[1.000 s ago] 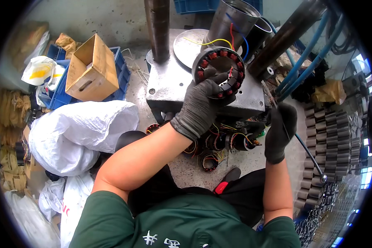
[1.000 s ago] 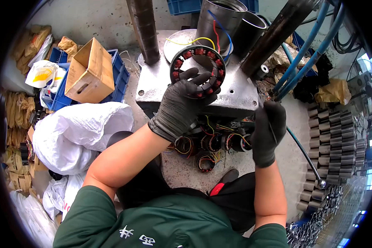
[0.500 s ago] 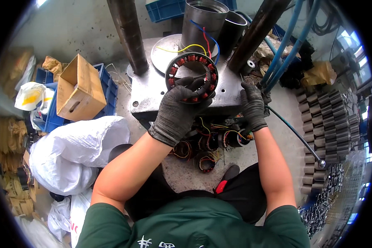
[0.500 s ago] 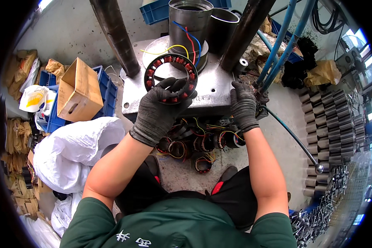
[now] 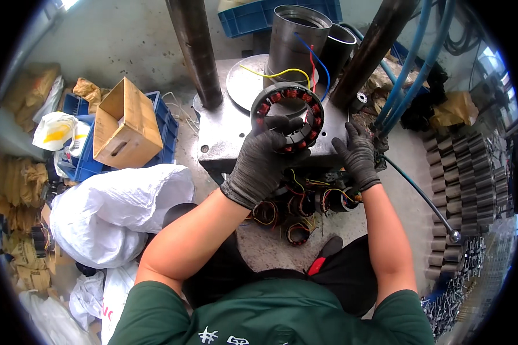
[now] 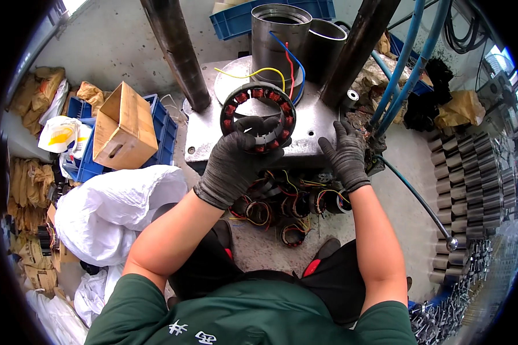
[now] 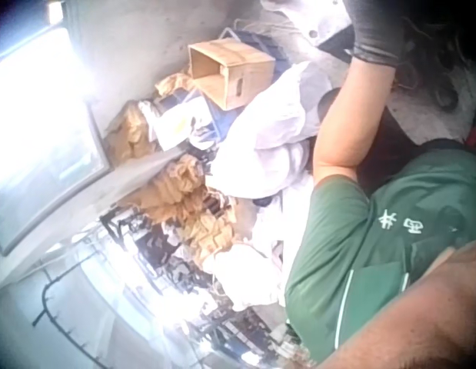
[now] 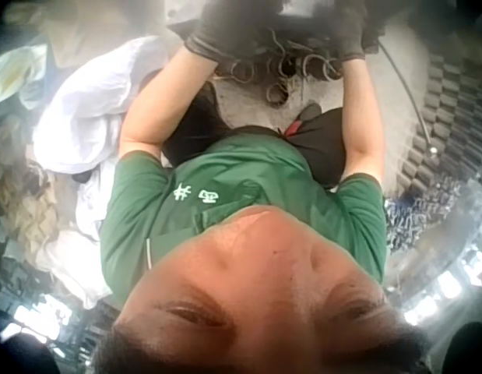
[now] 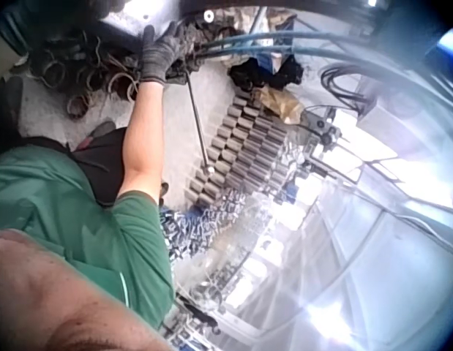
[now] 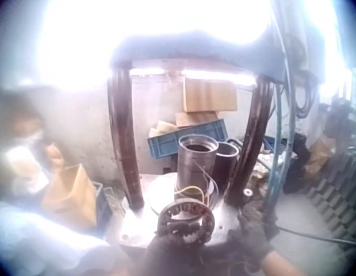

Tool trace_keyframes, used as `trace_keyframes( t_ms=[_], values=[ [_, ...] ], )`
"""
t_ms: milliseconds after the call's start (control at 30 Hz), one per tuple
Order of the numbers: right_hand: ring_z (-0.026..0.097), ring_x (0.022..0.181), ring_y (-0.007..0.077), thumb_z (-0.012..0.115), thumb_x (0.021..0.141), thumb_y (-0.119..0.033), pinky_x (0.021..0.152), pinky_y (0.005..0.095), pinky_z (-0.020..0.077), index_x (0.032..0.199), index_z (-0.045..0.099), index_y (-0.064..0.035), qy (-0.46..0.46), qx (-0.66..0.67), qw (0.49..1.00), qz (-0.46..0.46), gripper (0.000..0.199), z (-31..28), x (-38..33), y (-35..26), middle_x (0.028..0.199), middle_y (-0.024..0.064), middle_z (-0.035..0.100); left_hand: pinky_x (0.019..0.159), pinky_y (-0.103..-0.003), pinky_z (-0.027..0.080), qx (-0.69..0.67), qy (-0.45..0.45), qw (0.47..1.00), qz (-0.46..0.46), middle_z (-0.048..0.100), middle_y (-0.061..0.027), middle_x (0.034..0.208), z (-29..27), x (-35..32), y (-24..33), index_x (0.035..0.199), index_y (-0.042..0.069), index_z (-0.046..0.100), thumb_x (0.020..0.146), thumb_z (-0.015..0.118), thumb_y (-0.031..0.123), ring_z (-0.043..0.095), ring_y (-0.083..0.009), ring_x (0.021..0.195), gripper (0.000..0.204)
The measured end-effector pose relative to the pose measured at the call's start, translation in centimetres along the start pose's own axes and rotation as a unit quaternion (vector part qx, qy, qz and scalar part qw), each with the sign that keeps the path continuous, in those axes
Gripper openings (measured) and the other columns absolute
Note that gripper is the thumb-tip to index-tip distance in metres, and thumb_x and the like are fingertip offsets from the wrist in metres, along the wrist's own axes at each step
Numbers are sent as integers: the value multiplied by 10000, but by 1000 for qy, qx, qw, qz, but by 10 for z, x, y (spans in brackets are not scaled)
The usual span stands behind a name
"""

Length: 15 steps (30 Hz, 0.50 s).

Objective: The person holds an electric motor stator and inserts thin wires into its slots by hand, then places the stator inside a metal cylinder and uses a hydraulic press to seat it.

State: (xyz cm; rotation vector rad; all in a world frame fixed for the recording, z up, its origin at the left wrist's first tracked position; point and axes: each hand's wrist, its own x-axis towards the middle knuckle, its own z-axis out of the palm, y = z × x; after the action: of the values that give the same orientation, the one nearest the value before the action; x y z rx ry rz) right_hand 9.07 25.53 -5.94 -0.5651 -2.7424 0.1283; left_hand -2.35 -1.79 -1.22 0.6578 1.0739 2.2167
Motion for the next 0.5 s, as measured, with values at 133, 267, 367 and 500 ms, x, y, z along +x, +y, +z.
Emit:
trace_keyframes(
  t_ms=[133,267,367,500],
  values=[
    [535,1317,330,678,971,-293,1110,418,429,1451,507,-21,75,241,967,-13,578,-22,-16,-31,1480,190,512,909,-389,584,-42,68,995,-54,625,-82,1242,46,-4,37,1277,34,549,799,624,-16,634,-200,1079,486],
    [439,1417,323,682,921,-549,1151,486,411,1602,299,-110,-54,743,666,46,896,-56,-32,-99,1569,141,421,1004,-400,536,405,-17,884,233,496,-170,1374,39,-7,11,1426,90,446,676,931,165,542,-288,1239,897],
    [509,1365,333,591,907,-701,1141,494,445,1550,394,-113,-88,885,432,151,893,-77,-46,-121,1501,136,499,1162,-517,377,547,-91,791,260,327,-210,1558,54,-26,16,1531,173,408,657,951,446,383,-416,1390,1065],
    [552,1323,348,565,903,-678,1109,501,486,1499,463,-97,-87,914,360,167,839,-79,-43,-100,1467,158,537,1055,-468,486,393,-97,890,210,422,-183,1456,57,-25,13,1492,120,435,795,877,295,488,-338,1299,844]
  ],
)
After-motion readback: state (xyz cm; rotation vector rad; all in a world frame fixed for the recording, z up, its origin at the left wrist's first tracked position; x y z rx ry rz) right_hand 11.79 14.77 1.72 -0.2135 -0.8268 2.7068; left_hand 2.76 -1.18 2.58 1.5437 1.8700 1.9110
